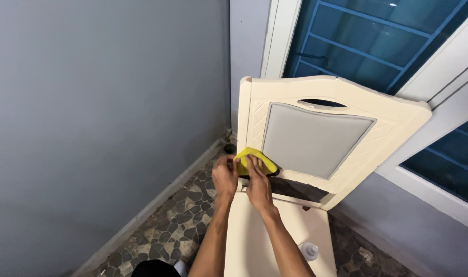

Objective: The person cleans a white chair using a yellow cloth and a white bottle of cleaning solution. They wipe the backrest and the seat of the chair, applying the solution from the bottle as needed.

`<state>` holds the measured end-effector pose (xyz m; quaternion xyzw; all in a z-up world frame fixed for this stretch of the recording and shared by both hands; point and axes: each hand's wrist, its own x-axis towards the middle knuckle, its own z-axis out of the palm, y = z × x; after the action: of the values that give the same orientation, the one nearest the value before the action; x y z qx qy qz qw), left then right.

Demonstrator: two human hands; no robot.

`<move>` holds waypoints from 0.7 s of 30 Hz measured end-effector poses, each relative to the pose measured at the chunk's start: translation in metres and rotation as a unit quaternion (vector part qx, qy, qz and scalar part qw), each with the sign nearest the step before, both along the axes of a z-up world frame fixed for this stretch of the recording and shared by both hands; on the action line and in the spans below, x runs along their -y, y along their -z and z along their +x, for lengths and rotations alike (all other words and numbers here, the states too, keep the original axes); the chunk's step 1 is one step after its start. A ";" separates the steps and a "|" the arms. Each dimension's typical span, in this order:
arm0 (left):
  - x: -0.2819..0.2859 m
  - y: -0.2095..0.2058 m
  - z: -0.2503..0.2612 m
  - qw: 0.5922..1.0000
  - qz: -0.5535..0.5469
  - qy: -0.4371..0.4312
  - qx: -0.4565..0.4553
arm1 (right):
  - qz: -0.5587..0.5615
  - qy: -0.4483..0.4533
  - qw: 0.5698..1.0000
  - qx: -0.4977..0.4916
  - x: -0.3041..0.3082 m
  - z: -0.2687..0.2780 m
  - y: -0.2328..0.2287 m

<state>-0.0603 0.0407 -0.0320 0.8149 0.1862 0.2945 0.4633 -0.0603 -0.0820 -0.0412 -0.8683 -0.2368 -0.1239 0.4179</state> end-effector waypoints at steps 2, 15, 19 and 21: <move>-0.007 0.026 -0.004 0.997 0.000 0.018 -0.069 | -0.064 -0.005 0.998 0.010 0.002 -0.002 0.012; 0.013 0.084 -0.021 0.983 -0.044 0.151 -0.096 | -0.093 0.060 0.994 0.014 0.035 -0.013 0.049; 0.034 0.073 -0.022 0.979 0.014 0.197 -0.058 | -0.023 0.112 0.993 0.002 0.058 -0.006 0.075; 0.042 0.060 -0.024 0.979 0.006 0.196 -0.059 | 0.008 0.143 0.990 -0.013 0.069 -0.005 0.085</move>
<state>-0.0845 -0.0015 -0.0920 0.8542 0.0484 0.1506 0.4953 -0.0656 -0.1508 -0.1267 -0.8912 -0.1034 -0.1735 0.4061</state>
